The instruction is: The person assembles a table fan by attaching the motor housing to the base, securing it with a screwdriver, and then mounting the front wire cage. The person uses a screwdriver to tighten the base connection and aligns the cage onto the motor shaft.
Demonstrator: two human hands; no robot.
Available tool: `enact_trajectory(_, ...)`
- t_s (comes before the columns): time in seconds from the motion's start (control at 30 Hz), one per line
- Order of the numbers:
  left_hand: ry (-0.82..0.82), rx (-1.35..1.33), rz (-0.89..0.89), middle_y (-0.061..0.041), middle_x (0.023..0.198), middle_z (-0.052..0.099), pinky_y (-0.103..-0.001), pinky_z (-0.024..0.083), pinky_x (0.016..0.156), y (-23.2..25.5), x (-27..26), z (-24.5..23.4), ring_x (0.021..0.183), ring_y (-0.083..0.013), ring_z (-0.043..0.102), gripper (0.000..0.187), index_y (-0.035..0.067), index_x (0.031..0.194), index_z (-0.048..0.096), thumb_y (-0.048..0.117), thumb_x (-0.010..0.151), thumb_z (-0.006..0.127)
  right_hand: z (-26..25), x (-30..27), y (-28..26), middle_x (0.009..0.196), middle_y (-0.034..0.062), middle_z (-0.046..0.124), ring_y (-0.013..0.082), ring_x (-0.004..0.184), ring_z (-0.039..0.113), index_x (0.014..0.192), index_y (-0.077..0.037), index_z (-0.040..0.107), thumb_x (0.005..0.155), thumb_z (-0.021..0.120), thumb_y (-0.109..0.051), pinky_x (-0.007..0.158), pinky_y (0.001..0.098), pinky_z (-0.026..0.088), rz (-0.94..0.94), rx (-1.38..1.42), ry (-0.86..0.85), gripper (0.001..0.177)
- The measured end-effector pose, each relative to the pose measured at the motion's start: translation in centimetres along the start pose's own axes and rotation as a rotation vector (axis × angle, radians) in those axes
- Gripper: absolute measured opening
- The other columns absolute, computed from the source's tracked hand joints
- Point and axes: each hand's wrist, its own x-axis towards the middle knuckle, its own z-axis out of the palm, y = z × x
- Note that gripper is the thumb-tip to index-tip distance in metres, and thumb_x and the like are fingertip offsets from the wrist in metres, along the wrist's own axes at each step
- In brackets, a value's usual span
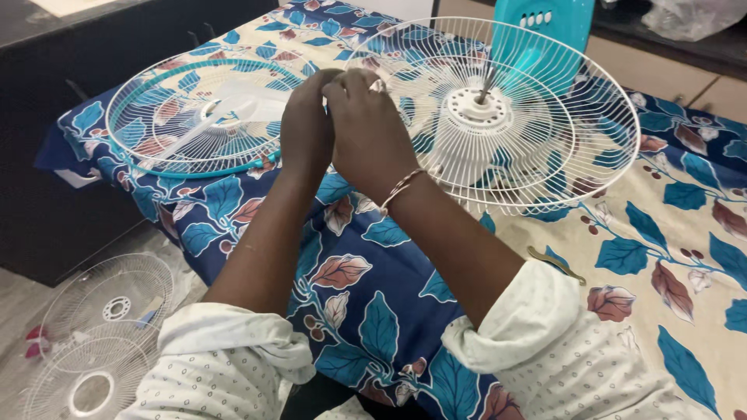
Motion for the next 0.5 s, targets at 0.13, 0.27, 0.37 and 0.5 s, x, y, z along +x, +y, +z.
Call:
enact_trajectory(0.13, -0.083, 0.26, -0.142, -0.017, 0.117, 0.07, -0.045, 0.05, 0.098, -4.1, -2.6, -1.7, 0.115, -0.0371, 0.063, 0.033, 0.004, 0.124, 0.064, 0.023, 0.098, 0.064, 1.8, -0.8, -2.8, 0.132, 0.0205, 0.058, 0.0367, 0.119, 0.061, 0.129, 0.004, 0.056, 0.08, 0.064, 0.002, 0.1, 0.0418, 0.052, -0.215, 0.068, 0.044, 0.049)
enact_trajectory(0.27, -0.222, 0.651, 0.048, -0.017, 0.135, 0.059, -0.061, 0.037, 0.101, -9.2, -6.1, -2.8, 0.128, -0.0403, 0.051, 0.034, 0.011, 0.121, 0.067, 0.032, 0.095, 0.063, 4.1, -2.0, -4.2, 0.129, 0.0147, 0.061, 0.0331, 0.125, 0.062, 0.126, -0.002, 0.059, 0.082, 0.065, -0.003, 0.107, 0.0437, 0.05, -0.439, 0.165, 0.018, 0.044)
enact_trajectory(0.37, -0.22, 0.887, 0.064, -0.02, 0.135, 0.056, -0.07, 0.031, 0.096, -11.7, -7.8, -2.3, 0.125, -0.0408, 0.048, 0.055, 0.005, 0.132, 0.06, 0.039, 0.089, 0.065, 6.2, -2.9, -4.5, 0.124, 0.0139, 0.064, 0.033, 0.114, 0.066, 0.122, -0.004, 0.061, 0.083, 0.065, -0.005, 0.104, 0.0459, 0.05, -0.399, 0.184, -0.078, 0.039)
enact_trajectory(0.5, -0.384, 0.894, -0.169, -0.013, 0.131, 0.06, -0.069, 0.03, 0.107, -11.5, -8.5, -2.5, 0.126, -0.0346, 0.052, 0.05, 0.01, 0.136, 0.059, 0.032, 0.091, 0.066, 8.9, -2.9, -2.8, 0.122, 0.0152, 0.066, 0.0369, 0.1, 0.068, 0.124, -0.01, 0.064, 0.085, 0.063, -0.003, 0.09, 0.0449, 0.053, -0.178, 0.21, -0.133, 0.039)
